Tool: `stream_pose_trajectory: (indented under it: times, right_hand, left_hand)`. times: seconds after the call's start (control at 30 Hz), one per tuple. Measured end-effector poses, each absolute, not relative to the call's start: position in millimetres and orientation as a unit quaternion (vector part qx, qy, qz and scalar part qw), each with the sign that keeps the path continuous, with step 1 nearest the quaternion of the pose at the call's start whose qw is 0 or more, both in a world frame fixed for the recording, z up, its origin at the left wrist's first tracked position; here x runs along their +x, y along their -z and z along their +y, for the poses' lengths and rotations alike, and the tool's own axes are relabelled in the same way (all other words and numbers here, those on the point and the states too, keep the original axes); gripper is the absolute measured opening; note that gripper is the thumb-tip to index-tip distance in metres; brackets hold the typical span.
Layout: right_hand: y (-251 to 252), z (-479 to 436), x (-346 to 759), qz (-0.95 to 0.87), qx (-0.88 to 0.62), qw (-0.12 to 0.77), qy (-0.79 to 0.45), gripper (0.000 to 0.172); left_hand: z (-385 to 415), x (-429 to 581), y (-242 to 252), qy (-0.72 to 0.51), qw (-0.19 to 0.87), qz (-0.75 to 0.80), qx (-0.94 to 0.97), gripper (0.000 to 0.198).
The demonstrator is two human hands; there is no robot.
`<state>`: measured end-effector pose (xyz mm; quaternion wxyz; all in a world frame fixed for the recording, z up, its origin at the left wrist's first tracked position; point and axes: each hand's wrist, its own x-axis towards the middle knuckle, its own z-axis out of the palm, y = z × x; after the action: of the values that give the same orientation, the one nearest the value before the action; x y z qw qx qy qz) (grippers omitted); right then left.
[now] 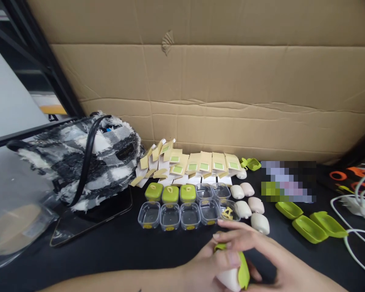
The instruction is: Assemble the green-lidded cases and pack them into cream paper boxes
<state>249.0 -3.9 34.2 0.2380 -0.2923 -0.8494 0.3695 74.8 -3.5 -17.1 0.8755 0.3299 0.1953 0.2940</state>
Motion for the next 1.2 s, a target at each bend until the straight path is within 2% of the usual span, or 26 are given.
stream_pose_trajectory:
  times: [0.1,0.2,0.27,0.33,0.57,0.7,0.87,1.2]
  right_hand:
    - [-37.0,3.0,246.3,-0.822,-0.284,0.325,-0.373,0.047]
    - [-47.8,29.5,238.5,-0.802,-0.318,0.404,-0.304,0.041]
    - [-56.9,53.7,231.0,-0.818,-0.37,0.374,-0.234,0.035]
    - [-62.9,76.7,222.5,-0.827,-0.385,0.356,-0.203,0.039]
    - [-48.7,113.5,199.9,-0.884,-0.338,0.272,-0.174,0.04]
    - [-42.8,114.6,196.6,-0.899,-0.331,0.243,-0.151,0.046]
    - [-49.2,111.2,194.8,-0.902,-0.339,0.237,-0.123,0.041]
    - [-39.5,113.5,193.4,-0.91,-0.346,0.203,-0.105,0.046]
  left_hand:
    - [-3.4,74.1,14.3,-0.271,0.893,0.157,0.322,0.079]
    - [-5.7,71.1,16.0,-0.227,0.894,0.141,0.36,0.084]
    - [-6.9,70.8,21.3,-0.212,0.891,0.143,0.374,0.081]
    - [-6.9,72.1,27.4,-0.196,0.898,0.142,0.368,0.078]
    - [-2.2,72.8,33.3,-0.182,0.909,0.149,0.343,0.054]
    - [-2.8,72.4,35.6,-0.185,0.911,0.152,0.335,0.051]
    - [-3.3,74.6,34.9,-0.182,0.912,0.157,0.333,0.049]
    - [-3.9,73.0,27.3,-0.176,0.917,0.176,0.312,0.049]
